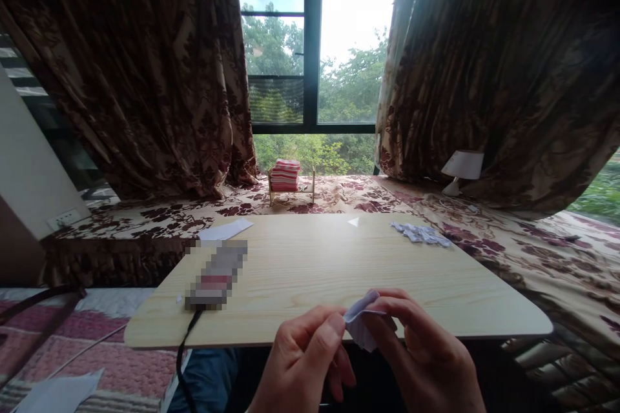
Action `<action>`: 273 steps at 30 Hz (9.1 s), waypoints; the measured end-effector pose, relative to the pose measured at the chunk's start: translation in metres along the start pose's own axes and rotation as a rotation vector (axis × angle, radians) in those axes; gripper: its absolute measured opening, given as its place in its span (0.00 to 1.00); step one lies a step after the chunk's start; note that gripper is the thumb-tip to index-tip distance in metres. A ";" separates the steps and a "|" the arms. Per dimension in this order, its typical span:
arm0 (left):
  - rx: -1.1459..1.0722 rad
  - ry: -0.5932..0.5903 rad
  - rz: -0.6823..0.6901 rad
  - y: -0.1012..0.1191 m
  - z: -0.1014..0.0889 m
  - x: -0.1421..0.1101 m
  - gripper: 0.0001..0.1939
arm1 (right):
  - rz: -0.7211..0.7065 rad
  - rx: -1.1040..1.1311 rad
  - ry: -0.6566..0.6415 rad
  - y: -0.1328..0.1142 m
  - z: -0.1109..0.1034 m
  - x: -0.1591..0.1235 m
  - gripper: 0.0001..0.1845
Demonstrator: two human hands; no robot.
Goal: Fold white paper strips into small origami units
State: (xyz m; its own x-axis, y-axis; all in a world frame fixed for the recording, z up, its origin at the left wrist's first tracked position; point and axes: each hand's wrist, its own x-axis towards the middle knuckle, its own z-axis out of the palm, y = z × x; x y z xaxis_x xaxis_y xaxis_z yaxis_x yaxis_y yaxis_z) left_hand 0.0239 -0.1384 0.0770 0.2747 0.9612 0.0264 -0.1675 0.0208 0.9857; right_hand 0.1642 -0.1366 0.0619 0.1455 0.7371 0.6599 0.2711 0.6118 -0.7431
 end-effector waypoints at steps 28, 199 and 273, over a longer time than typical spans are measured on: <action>-0.350 -0.017 -0.126 0.002 0.002 0.014 0.12 | -0.193 -0.155 0.011 0.004 0.005 -0.004 0.09; 0.494 -0.220 -0.277 -0.006 -0.069 0.195 0.13 | 0.425 0.140 -0.717 0.158 0.046 0.148 0.14; 0.117 0.150 -0.249 -0.041 -0.054 0.195 0.14 | 0.639 0.245 -0.834 0.158 0.041 0.146 0.14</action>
State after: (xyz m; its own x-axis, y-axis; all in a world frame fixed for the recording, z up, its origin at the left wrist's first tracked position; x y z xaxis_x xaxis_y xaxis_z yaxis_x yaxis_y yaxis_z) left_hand 0.0335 0.0633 0.0325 0.1498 0.9606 -0.2342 0.0004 0.2368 0.9715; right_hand 0.1888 0.0789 0.0363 -0.5265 0.8470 -0.0732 0.1638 0.0166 -0.9863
